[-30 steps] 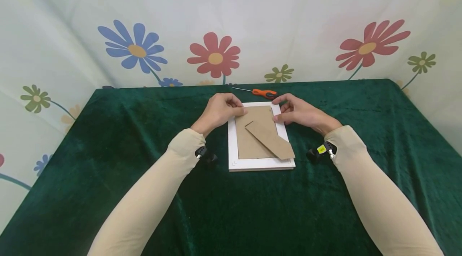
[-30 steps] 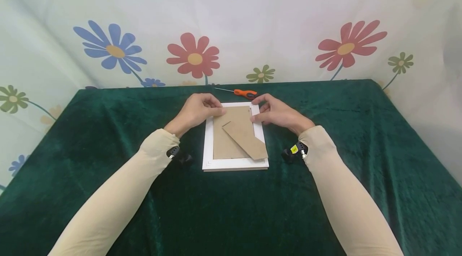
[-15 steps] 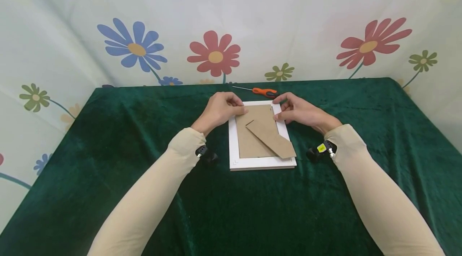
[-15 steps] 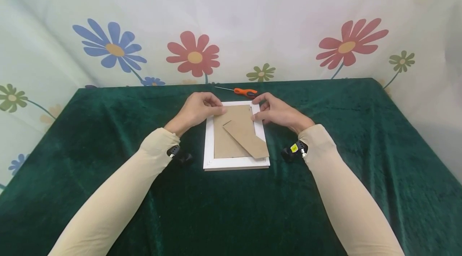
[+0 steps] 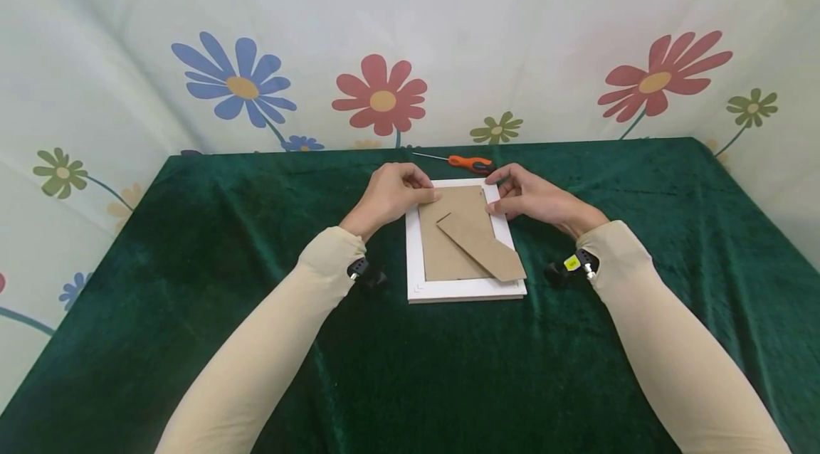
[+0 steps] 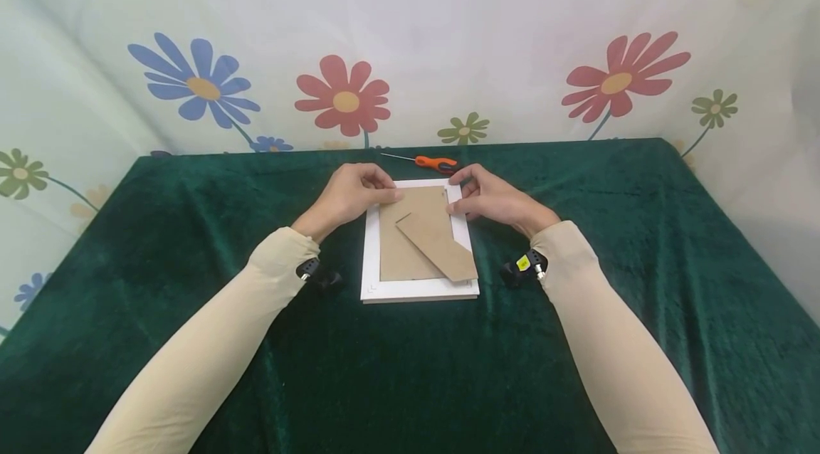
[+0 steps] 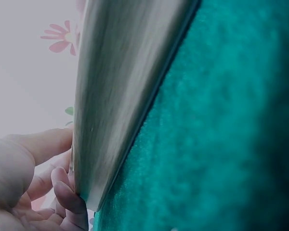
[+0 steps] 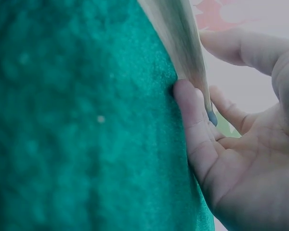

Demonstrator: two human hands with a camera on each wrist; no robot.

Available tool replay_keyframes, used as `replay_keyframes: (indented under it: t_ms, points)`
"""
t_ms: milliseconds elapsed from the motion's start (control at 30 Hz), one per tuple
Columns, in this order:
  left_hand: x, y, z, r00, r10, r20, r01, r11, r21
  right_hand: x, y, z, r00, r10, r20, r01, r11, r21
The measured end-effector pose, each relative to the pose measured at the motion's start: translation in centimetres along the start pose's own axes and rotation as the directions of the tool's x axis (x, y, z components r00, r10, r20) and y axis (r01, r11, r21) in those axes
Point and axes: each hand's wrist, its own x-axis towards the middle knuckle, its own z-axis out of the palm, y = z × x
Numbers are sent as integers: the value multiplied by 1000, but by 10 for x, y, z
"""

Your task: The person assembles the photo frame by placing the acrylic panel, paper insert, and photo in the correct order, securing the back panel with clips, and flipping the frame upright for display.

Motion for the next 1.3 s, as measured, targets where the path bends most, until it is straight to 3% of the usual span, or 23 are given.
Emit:
replay_keyframes:
  t_ms: [800, 1133, 1300]
  points:
    - [0, 4, -1, 1000, 13, 28, -12, 1000, -10, 1, 0, -1, 1000, -7, 8, 7, 1000, 3]
    - [4, -2, -4, 998, 42, 48, -43, 999, 14, 1, 0, 0, 1000, -5, -2, 5, 1000, -8]
    - [7, -5, -5, 997, 40, 70, -38, 999, -23, 1, 1, 0, 1000, 2, -8, -2, 1000, -4]
